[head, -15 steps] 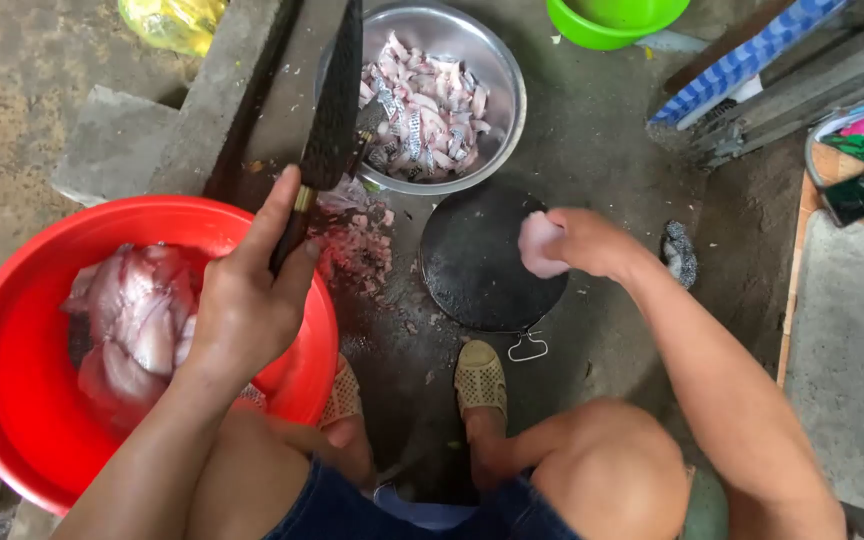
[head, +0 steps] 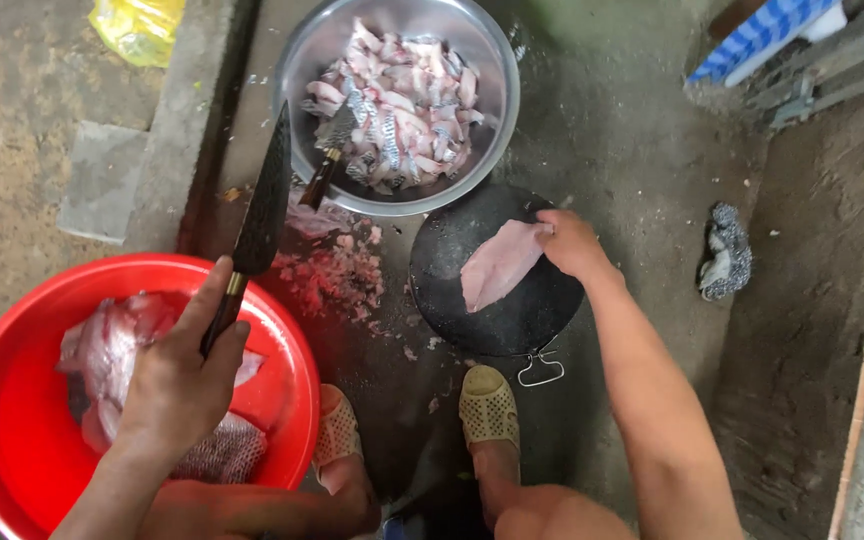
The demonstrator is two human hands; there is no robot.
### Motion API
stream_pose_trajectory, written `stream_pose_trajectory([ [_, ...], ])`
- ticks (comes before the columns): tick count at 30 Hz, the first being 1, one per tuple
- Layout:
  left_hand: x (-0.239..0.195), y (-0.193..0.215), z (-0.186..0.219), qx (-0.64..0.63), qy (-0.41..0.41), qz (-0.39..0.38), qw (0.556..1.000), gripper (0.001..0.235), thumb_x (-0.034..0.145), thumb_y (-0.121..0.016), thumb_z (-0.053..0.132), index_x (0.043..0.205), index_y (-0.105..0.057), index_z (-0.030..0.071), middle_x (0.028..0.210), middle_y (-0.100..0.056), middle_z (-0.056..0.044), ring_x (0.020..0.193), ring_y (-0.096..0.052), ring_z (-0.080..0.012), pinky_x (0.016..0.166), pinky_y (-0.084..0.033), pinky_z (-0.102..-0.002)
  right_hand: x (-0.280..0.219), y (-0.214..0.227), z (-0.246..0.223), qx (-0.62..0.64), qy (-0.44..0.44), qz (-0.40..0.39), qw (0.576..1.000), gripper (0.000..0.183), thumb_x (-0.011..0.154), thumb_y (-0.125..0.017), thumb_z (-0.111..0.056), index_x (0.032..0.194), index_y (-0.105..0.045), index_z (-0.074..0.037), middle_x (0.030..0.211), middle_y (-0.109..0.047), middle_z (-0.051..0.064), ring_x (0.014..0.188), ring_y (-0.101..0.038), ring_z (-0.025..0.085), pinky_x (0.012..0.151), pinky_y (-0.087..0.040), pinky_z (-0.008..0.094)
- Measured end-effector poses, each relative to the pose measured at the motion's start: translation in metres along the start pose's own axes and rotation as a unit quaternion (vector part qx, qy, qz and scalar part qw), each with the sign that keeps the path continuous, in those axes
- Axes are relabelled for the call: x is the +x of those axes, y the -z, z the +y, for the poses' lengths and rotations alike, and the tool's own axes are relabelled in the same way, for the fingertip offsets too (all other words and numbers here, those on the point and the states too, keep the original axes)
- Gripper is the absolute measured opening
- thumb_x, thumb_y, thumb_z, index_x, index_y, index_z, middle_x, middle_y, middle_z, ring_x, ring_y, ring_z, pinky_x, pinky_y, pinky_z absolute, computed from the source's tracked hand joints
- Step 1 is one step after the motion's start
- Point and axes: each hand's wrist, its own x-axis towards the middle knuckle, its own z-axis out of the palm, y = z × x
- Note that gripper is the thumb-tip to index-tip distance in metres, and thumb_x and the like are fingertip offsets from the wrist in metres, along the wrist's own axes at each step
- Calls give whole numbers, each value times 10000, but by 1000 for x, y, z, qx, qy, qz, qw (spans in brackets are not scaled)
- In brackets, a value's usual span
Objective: The person cuts fish fillets into smaller pieces using a knife on a round black cutting board. They transfer the cut pieces into a metal bowl and occasionally wipe the knife with a cloth. The person handles the fish and knife with both hands throughout the task.
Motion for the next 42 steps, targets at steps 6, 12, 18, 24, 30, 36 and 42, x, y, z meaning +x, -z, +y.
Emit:
stream_pose_trajectory([
  [6, 29, -60, 30, 295, -30, -178, 938, 672, 1026, -333, 476, 1604, -35, 648, 1246, -733, 43, 977, -773, -299, 841, -575, -411, 4, -72, 84, 213, 10, 251, 944, 351, 961, -603, -268, 1241, -709, -85, 1182, -754, 90, 1069, -700, 212, 947, -508, 360],
  [12, 70, -219, 29, 270, -364, -58, 889, 718, 969, -522, 135, 1608, -288, 364, 631, -616, -14, 478, -590, -215, 388, -424, -353, 29, -185, 115, 133, 44, 353, 925, 294, 892, -693, -150, 1183, -729, -169, 1067, -665, 117, 1079, -663, 334, 909, -564, 445],
  [18, 71, -322, 39, 183, -393, -13, 901, 611, 1009, -484, 335, 1596, -348, 437, 755, -636, -110, 638, -720, -413, 549, -593, -522, -11, -157, 59, 78, 101, 370, 920, 384, 960, -695, -173, 1332, -649, -90, 1241, -558, 156, 1109, -628, 380, 920, -567, 453],
  [24, 74, -326, 30, 210, -421, 7, 882, 647, 1002, -478, 288, 1622, -317, 375, 710, -593, -72, 492, -680, -316, 441, -573, -437, -7, -156, 60, 40, 118, 390, 912, 359, 939, -722, -181, 1284, -663, -104, 1221, -553, 134, 1065, -640, 367, 894, -553, 425],
  [30, 73, -335, 34, 238, -436, 21, 868, 718, 967, -521, 225, 1643, -290, 298, 715, -606, -85, 458, -658, -268, 398, -556, -410, -10, -147, 51, -52, 177, 409, 894, 242, 962, -666, -146, 1198, -666, -93, 1235, -546, 89, 994, -629, 320, 875, -531, 414],
  [36, 84, -335, 53, 222, -452, 19, 863, 773, 934, -579, 180, 1643, -288, 277, 697, -607, -116, 476, -674, -313, 435, -574, -441, -14, -150, 52, -63, 147, 359, 920, 308, 940, -626, -170, 1242, -637, -111, 1303, -525, 86, 1014, -589, 330, 882, -534, 430],
  [42, 98, -346, 85, 211, -419, -16, 883, 739, 951, -488, 214, 1647, -254, 290, 746, -617, -109, 607, -707, -355, 535, -584, -511, 1, -150, 60, -100, 173, 363, 910, 288, 928, -629, -141, 1210, -647, -91, 1201, -565, 90, 947, -614, 311, 843, -503, 394],
])
